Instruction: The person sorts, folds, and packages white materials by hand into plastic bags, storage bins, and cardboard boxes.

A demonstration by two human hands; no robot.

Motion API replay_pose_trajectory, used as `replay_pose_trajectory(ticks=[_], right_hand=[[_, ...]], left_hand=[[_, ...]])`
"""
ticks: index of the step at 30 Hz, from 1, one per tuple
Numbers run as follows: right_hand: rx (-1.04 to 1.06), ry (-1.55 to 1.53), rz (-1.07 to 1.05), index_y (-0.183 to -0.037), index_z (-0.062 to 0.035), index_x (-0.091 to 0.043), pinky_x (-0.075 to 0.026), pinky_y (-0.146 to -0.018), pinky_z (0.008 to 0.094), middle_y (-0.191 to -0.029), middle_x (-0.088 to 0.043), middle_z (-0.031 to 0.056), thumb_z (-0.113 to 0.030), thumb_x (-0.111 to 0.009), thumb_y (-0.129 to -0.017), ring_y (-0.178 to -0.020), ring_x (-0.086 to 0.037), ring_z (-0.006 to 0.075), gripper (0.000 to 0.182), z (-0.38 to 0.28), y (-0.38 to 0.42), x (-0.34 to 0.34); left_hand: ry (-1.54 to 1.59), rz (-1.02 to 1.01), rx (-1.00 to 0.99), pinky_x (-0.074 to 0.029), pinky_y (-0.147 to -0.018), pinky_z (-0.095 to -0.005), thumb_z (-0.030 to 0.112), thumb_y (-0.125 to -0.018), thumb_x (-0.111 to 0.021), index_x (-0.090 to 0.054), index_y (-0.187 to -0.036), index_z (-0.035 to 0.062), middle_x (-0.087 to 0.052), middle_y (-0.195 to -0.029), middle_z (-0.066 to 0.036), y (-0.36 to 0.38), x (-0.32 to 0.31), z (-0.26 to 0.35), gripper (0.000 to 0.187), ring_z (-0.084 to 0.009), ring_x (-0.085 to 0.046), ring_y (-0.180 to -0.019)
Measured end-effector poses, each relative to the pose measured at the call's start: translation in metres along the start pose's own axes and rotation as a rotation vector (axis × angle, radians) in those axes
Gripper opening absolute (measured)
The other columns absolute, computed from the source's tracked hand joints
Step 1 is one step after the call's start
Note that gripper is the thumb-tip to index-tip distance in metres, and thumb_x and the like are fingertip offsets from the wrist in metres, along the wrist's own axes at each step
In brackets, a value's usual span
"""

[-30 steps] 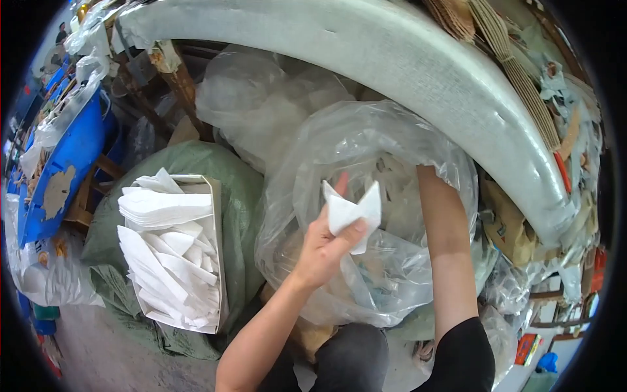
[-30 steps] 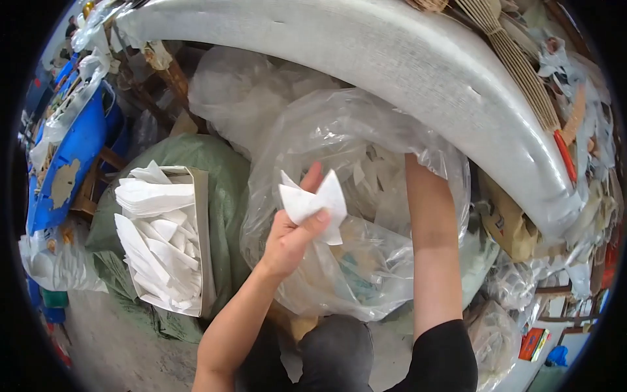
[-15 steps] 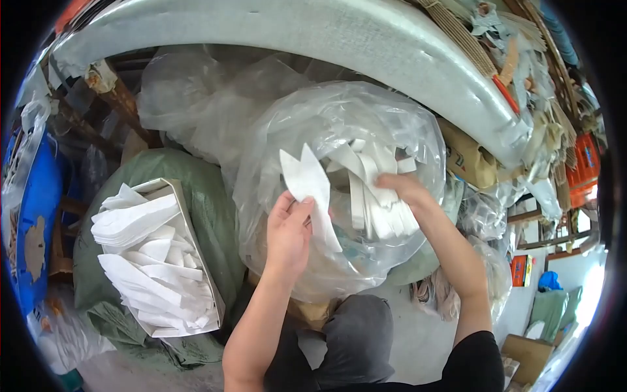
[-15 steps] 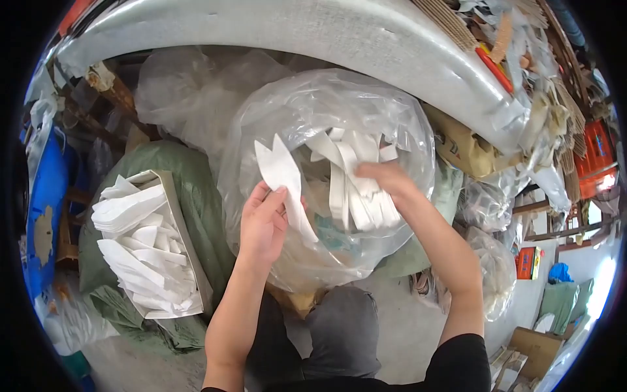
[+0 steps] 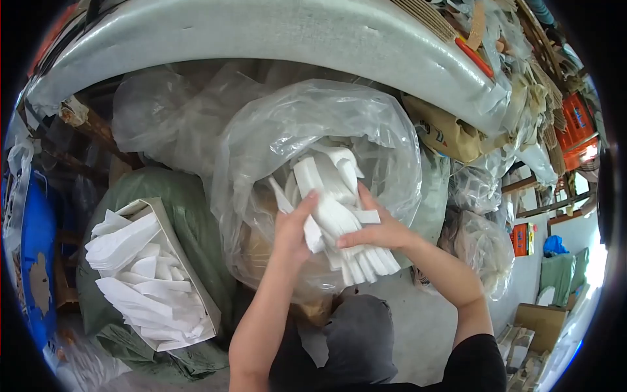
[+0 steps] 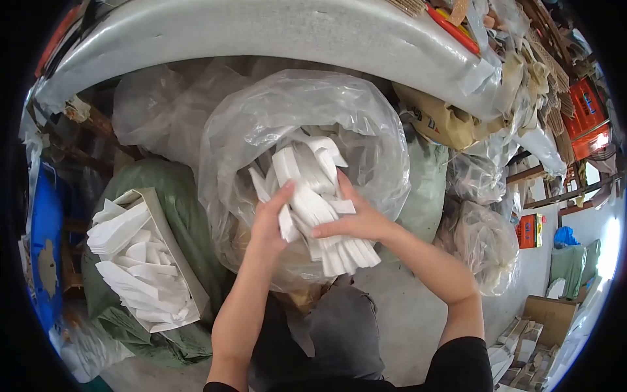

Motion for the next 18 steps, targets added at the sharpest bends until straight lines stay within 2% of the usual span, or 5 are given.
replay_pose_trajectory(ticks=[5,10,14,15,18], right_hand=[[-0.071,-0.216,-0.029,-0.159,0.0060,-0.012,-0.025,-0.122,0.0418,-0.161,-0.027,0.0253,-0.027,-0.090,-0.070,-0.148,-0.029,0.0364,0.123,0.028,-0.004,0.006],[-0.224,-0.260,0.076,-0.161,0.0029,-0.010,-0.026,-0.121,0.0427,-0.159,-0.031,0.0257,-0.021,-0.087,-0.070,-0.146,-0.033,0.0358,0.121,0.040,-0.002,0.011],[-0.179,0.181,0.110,-0.160,0.0044,-0.010,-0.024,-0.122,0.0426,-0.161,-0.028,0.0263,-0.023,-0.086,-0.072,-0.148,-0.030,0.0363,0.120,0.028,-0.004,-0.005],[-0.175,0.182,0.109,-0.160,0.0044,-0.010,-0.024,-0.122,0.0426,-0.161,-0.028,0.0263,-0.023,-0.086,-0.072,-0.148,-0.030,0.0363,0.120,0.029,-0.004,-0.005],[0.023,0.133,0.125,-0.160,0.0044,-0.008,-0.032,-0.119,0.0420,-0.159,-0.031,0.0271,-0.023,-0.084,-0.072,-0.144,-0.037,0.0368,0.119,0.033,0.001,-0.001]], left_hand=[[0.071,0.073,0.021,-0.059,-0.079,-0.0360,0.003,-0.089,-0.069,-0.052,-0.137,-0.0066,-0.066,-0.120,-0.020,0.003,0.023,-0.002,0.052,-0.0269,-0.070,-0.095],[-0.227,0.167,0.006,-0.059,-0.082,-0.0365,-0.007,-0.085,-0.062,-0.053,-0.137,-0.0074,-0.066,-0.121,-0.023,0.013,0.015,-0.009,0.052,-0.0290,-0.069,-0.100],[-0.067,0.102,-0.061,-0.059,-0.082,-0.0376,-0.012,-0.082,-0.057,-0.048,-0.141,-0.0069,-0.066,-0.117,-0.025,0.011,0.015,-0.019,0.060,-0.0296,-0.069,-0.098],[-0.067,0.102,-0.065,-0.059,-0.082,-0.0376,-0.012,-0.082,-0.057,-0.048,-0.141,-0.0069,-0.066,-0.117,-0.025,0.013,0.015,-0.017,0.060,-0.0296,-0.069,-0.098],[-0.001,0.122,-0.010,-0.057,-0.088,-0.0393,-0.012,-0.082,-0.055,-0.046,-0.142,-0.0055,-0.066,-0.117,-0.025,0.028,0.015,-0.012,0.062,-0.0305,-0.067,-0.103]])
Point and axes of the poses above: each hand's wrist, its own y-axis away from the middle knuckle, its own x-axis out of the back of the hand, z = x × y, the point moved 5 cm from there along -y, towards the middle knuckle
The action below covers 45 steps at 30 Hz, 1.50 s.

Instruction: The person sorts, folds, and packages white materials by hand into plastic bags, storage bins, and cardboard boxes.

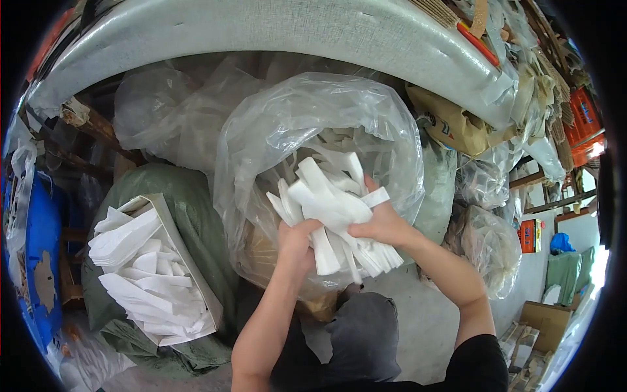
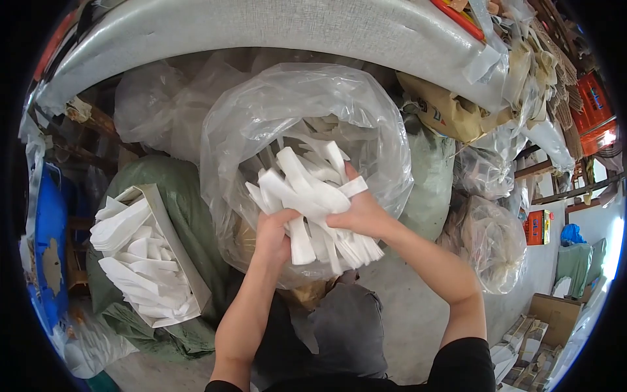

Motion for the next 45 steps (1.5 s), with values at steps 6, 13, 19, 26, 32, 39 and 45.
replay_pose_trajectory(ticks=[6,13,19,26,32,39,45], right_hand=[[-0.254,-0.280,-0.035,-0.156,0.0094,-0.019,-0.042,-0.112,0.0398,-0.153,-0.040,0.0283,-0.021,-0.078,-0.076,-0.136,-0.048,0.0358,0.104,0.012,0.017,0.037],[-0.735,-0.751,-0.261,-0.147,0.0108,-0.038,-0.055,-0.090,0.0331,-0.129,-0.061,0.0250,-0.011,-0.072,-0.080,-0.106,-0.066,0.0281,0.078,0.045,0.016,0.060],[-0.692,-0.815,-0.120,-0.146,0.0086,-0.040,-0.056,-0.084,0.0307,-0.124,-0.064,0.0231,-0.006,-0.071,-0.080,-0.099,-0.068,0.0259,0.075,-0.017,0.096,0.088],[-0.332,-0.601,-0.167,-0.162,-0.0079,-0.008,-0.037,-0.114,0.0420,-0.156,-0.035,0.0206,-0.004,-0.078,-0.073,-0.139,-0.041,0.0321,0.114,-0.123,0.114,0.041],[-0.217,-0.608,-0.383,-0.162,-0.0059,-0.007,-0.033,-0.116,0.0431,-0.159,-0.030,0.0196,-0.009,-0.081,-0.071,-0.143,-0.036,0.0321,0.117,-0.188,0.098,-0.013],[-0.050,-0.509,-0.774,-0.161,-0.0025,-0.012,-0.035,-0.114,0.0392,-0.156,-0.036,0.0211,-0.014,-0.080,-0.067,-0.137,-0.042,0.0317,0.117,-0.267,0.007,-0.115],[0.189,-0.065,-0.927,-0.161,-0.0042,-0.016,-0.035,-0.115,0.0396,-0.157,-0.035,0.0230,-0.018,-0.079,-0.069,-0.138,-0.041,0.0353,0.113,-0.362,-0.088,-0.232]], left_hand=[[0.165,0.164,-0.004,-0.055,-0.092,-0.0385,-0.012,-0.081,-0.054,-0.047,-0.140,-0.0065,-0.066,-0.120,-0.024,0.027,0.008,0.007,0.060,-0.0325,-0.068,-0.103],[0.242,0.193,0.079,-0.055,-0.095,-0.0384,-0.011,-0.084,-0.056,-0.046,-0.140,-0.0089,-0.065,-0.121,-0.025,0.053,0.013,0.014,0.057,-0.0319,-0.067,-0.107],[0.364,0.188,0.162,-0.053,-0.097,-0.0377,-0.006,-0.089,-0.059,-0.046,-0.140,-0.0086,-0.063,-0.126,-0.023,0.121,-0.034,0.032,0.053,-0.0303,-0.066,-0.111],[0.258,0.173,0.189,-0.054,-0.097,-0.0389,-0.001,-0.092,-0.063,-0.048,-0.142,-0.0043,-0.064,-0.129,-0.018,0.206,-0.098,0.035,0.052,-0.0290,-0.064,-0.116],[0.402,0.329,0.019,-0.052,-0.100,-0.0385,-0.001,-0.093,-0.063,-0.048,-0.143,-0.0017,-0.063,-0.131,-0.017,0.251,-0.074,0.078,0.053,-0.0276,-0.063,-0.117],[0.633,0.598,-0.348,-0.051,-0.102,-0.0371,0.001,-0.094,-0.062,-0.046,-0.145,-0.0001,-0.062,-0.133,-0.016,0.267,0.025,0.130,0.053,-0.0266,-0.064,-0.116],[0.830,0.625,-0.600,-0.050,-0.104,-0.0370,0.000,-0.094,-0.061,-0.045,-0.146,0.0003,-0.061,-0.135,-0.016,0.278,0.111,0.188,0.054,-0.0260,-0.063,-0.117]])
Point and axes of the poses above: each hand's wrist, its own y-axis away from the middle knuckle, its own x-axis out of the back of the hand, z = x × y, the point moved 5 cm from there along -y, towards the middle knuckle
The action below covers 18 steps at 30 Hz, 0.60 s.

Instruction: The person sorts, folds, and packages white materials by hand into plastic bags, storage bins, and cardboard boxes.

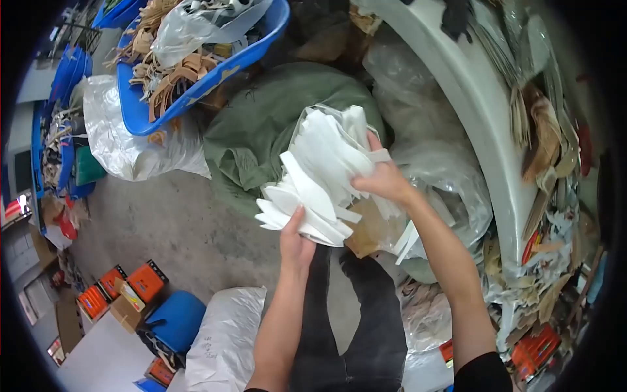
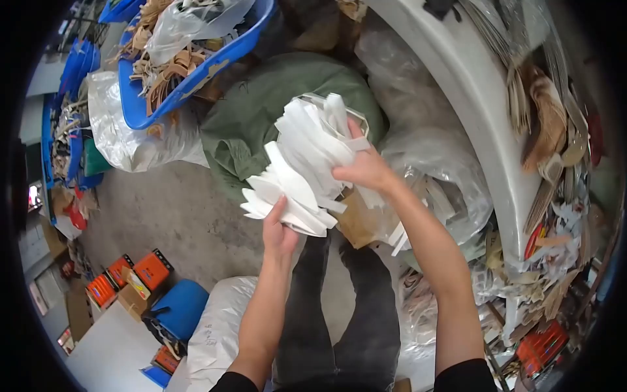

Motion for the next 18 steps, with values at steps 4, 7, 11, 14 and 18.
replay_pose_trajectory(ticks=[4,7,11,14,18], right_hand=[[0.214,0.408,0.030,-0.162,-0.0067,-0.017,-0.035,-0.116,0.0438,-0.160,-0.027,0.0247,-0.021,-0.083,-0.069,-0.142,-0.036,0.0399,0.114,0.010,-0.041,-0.014],[0.353,0.721,0.103,-0.162,-0.0077,-0.018,-0.033,-0.117,0.0466,-0.162,-0.022,0.0249,-0.025,-0.086,-0.068,-0.144,-0.033,0.0424,0.117,0.005,-0.049,-0.022],[0.423,0.679,0.174,-0.161,-0.0096,-0.020,-0.031,-0.118,0.0508,-0.164,-0.017,0.0245,-0.032,-0.088,-0.069,-0.146,-0.028,0.0455,0.117,-0.016,-0.027,-0.035],[0.398,0.672,0.159,-0.162,-0.0102,-0.019,-0.031,-0.119,0.0503,-0.164,-0.017,0.0243,-0.032,-0.088,-0.069,-0.146,-0.028,0.0448,0.117,-0.007,-0.031,-0.039],[0.357,0.612,0.171,-0.161,-0.0102,-0.021,-0.031,-0.118,0.0488,-0.163,-0.019,0.0237,-0.032,-0.088,-0.071,-0.147,-0.029,0.0427,0.114,-0.004,-0.025,-0.044]], left_hand=[[0.052,0.040,-0.035,-0.049,-0.106,-0.0378,0.000,-0.095,-0.061,-0.045,-0.147,0.0020,-0.061,-0.136,-0.016,-0.022,0.009,0.015,0.055,-0.0264,-0.063,-0.119],[0.079,0.069,-0.036,-0.048,-0.108,-0.0387,0.000,-0.095,-0.061,-0.044,-0.147,0.0036,-0.060,-0.137,-0.016,-0.033,0.018,0.019,0.055,-0.0268,-0.062,-0.120],[0.069,0.095,-0.050,-0.048,-0.108,-0.0388,0.001,-0.095,-0.061,-0.045,-0.147,0.0037,-0.059,-0.138,-0.016,-0.025,0.020,0.021,0.055,-0.0268,-0.062,-0.121],[0.071,0.090,-0.043,-0.048,-0.108,-0.0382,0.001,-0.095,-0.061,-0.045,-0.147,0.0033,-0.060,-0.138,-0.016,-0.028,0.022,0.019,0.054,-0.0267,-0.063,-0.120],[0.069,0.115,-0.052,-0.049,-0.107,-0.0375,0.000,-0.095,-0.061,-0.046,-0.146,0.0027,-0.061,-0.136,-0.016,-0.039,0.038,0.017,0.054,-0.0268,-0.063,-0.119]])
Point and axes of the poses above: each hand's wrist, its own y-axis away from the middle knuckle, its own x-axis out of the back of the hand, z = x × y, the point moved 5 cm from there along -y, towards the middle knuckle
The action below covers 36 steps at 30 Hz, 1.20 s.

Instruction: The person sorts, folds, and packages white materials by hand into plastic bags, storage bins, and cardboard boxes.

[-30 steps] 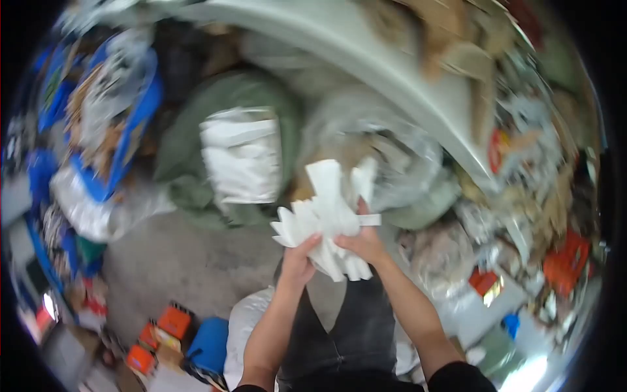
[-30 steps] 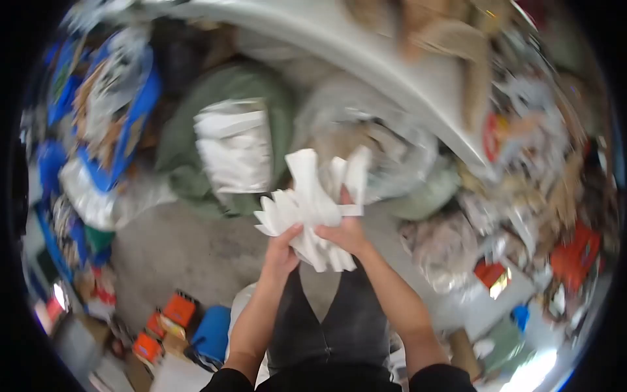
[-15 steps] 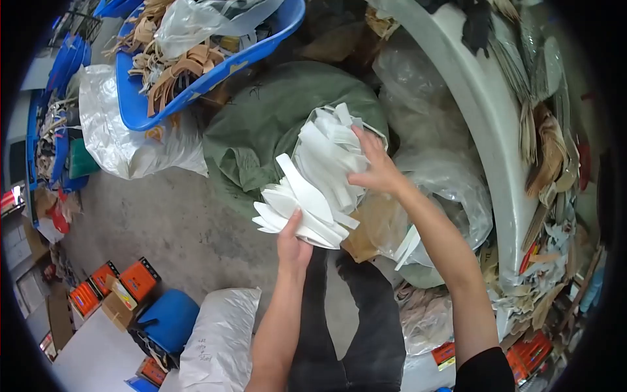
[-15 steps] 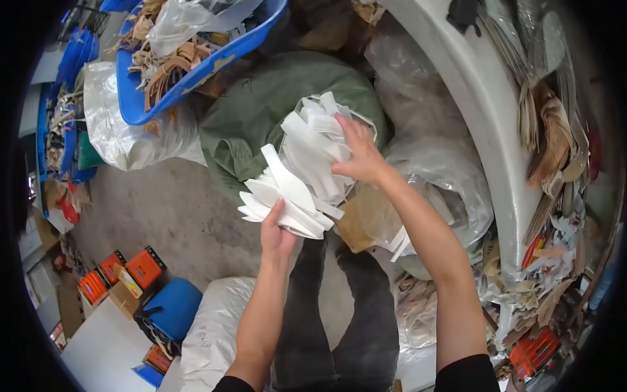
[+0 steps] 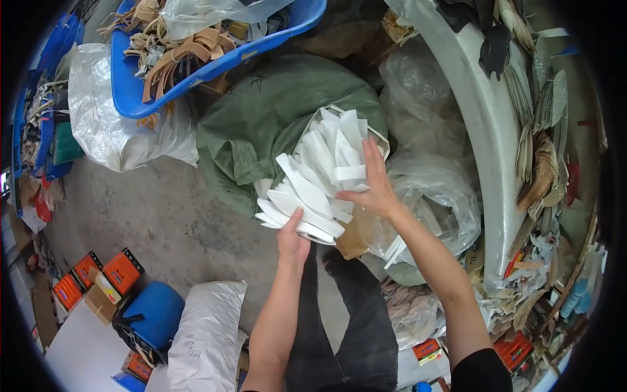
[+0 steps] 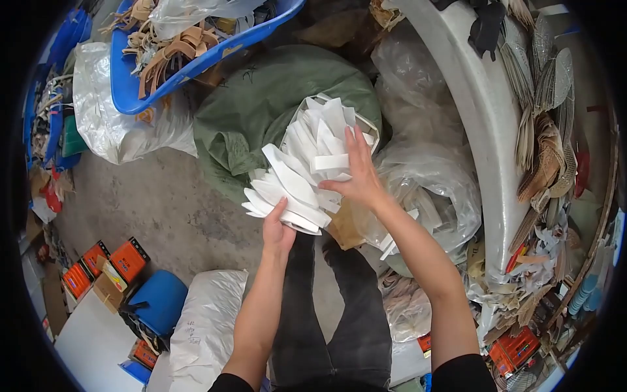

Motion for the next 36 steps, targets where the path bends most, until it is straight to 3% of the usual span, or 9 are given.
replay_pose_trajectory(ticks=[9,13,19,24,29,31,33,35,36], right_hand=[[-0.258,-0.218,0.165,-0.153,-0.0063,-0.041,-0.041,-0.108,0.0469,-0.153,-0.039,0.0203,-0.029,-0.079,-0.083,-0.133,-0.045,0.0373,0.082,0.021,0.018,0.000],[-0.309,-0.013,0.276,-0.145,-0.0003,-0.049,-0.044,-0.102,0.0421,-0.149,-0.045,0.0210,-0.031,-0.068,-0.093,-0.127,-0.051,0.0359,0.063,0.023,-0.003,-0.005],[-0.210,0.145,0.243,-0.147,0.0004,-0.046,-0.043,-0.104,0.0421,-0.149,-0.045,0.0204,-0.033,-0.063,-0.097,-0.127,-0.051,0.0362,0.062,0.053,-0.008,-0.039],[-0.109,0.179,0.360,-0.148,-0.0009,-0.045,-0.042,-0.105,0.0417,-0.146,-0.047,0.0207,-0.032,-0.059,-0.100,-0.126,-0.050,0.0350,0.059,0.010,0.008,-0.008],[-0.072,0.036,0.461,-0.148,-0.0016,-0.044,-0.040,-0.108,0.0412,-0.147,-0.046,0.0201,-0.025,-0.061,-0.098,-0.131,-0.047,0.0350,0.057,-0.026,0.027,0.009],[-0.116,-0.062,0.442,-0.148,-0.0016,-0.043,-0.039,-0.110,0.0407,-0.149,-0.045,0.0202,-0.022,-0.062,-0.098,-0.134,-0.046,0.0350,0.057,-0.051,0.043,0.010],[-0.324,-0.400,0.037,-0.147,-0.0025,-0.044,-0.041,-0.108,0.0392,-0.144,-0.051,0.0194,-0.018,-0.065,-0.095,-0.128,-0.051,0.0323,0.059,-0.061,0.057,-0.012],[-0.030,-0.076,0.048,-0.141,-0.0021,-0.050,-0.048,-0.098,0.0396,-0.126,-0.061,0.0177,-0.018,-0.066,-0.092,-0.114,-0.060,0.0324,0.054,-0.101,0.059,-0.020],[-0.035,-0.075,0.049,-0.141,-0.0021,-0.050,-0.048,-0.098,0.0396,-0.126,-0.061,0.0177,-0.018,-0.066,-0.092,-0.114,-0.060,0.0324,0.054,-0.103,0.065,-0.023]], left_hand=[[-0.129,0.116,-0.153,-0.053,-0.099,-0.0327,-0.006,-0.090,-0.066,-0.048,-0.142,-0.0026,-0.062,-0.133,-0.017,-0.011,0.005,-0.005,0.055,-0.0261,-0.065,-0.114],[-0.241,0.218,-0.211,-0.052,-0.099,-0.0320,-0.007,-0.089,-0.066,-0.049,-0.141,-0.0029,-0.062,-0.132,-0.017,-0.009,0.016,0.010,0.055,-0.0254,-0.064,-0.114],[-0.208,0.258,-0.239,-0.052,-0.099,-0.0321,-0.008,-0.089,-0.065,-0.049,-0.140,-0.0028,-0.062,-0.131,-0.017,-0.014,0.036,0.009,0.054,-0.0257,-0.065,-0.113],[-0.131,0.304,-0.264,-0.053,-0.098,-0.0325,-0.009,-0.088,-0.064,-0.049,-0.141,-0.0023,-0.062,-0.130,-0.017,0.007,0.048,0.026,0.055,-0.0260,-0.065,-0.113],[-0.075,0.196,-0.218,-0.053,-0.096,-0.0325,-0.007,-0.089,-0.063,-0.049,-0.142,-0.0016,-0.062,-0.130,-0.017,0.016,0.044,0.034,0.055,-0.0263,-0.065,-0.112],[-0.062,0.095,-0.121,-0.053,-0.096,-0.0328,-0.006,-0.090,-0.063,-0.049,-0.142,-0.0012,-0.063,-0.130,-0.017,0.014,0.031,0.032,0.054,-0.0262,-0.065,-0.112],[-0.049,-0.009,-0.032,-0.053,-0.096,-0.0330,-0.005,-0.091,-0.063,-0.049,-0.142,-0.0009,-0.063,-0.130,-0.017,0.018,0.015,0.027,0.054,-0.0261,-0.065,-0.111],[-0.055,-0.042,0.003,-0.053,-0.096,-0.0334,-0.005,-0.091,-0.063,-0.049,-0.142,-0.0010,-0.063,-0.129,-0.017,0.028,0.006,0.021,0.053,-0.0260,-0.065,-0.111],[-0.061,-0.078,0.040,-0.053,-0.096,-0.0337,-0.005,-0.091,-0.063,-0.049,-0.142,-0.0012,-0.064,-0.129,-0.016,0.034,0.001,0.016,0.053,-0.0258,-0.065,-0.111]])
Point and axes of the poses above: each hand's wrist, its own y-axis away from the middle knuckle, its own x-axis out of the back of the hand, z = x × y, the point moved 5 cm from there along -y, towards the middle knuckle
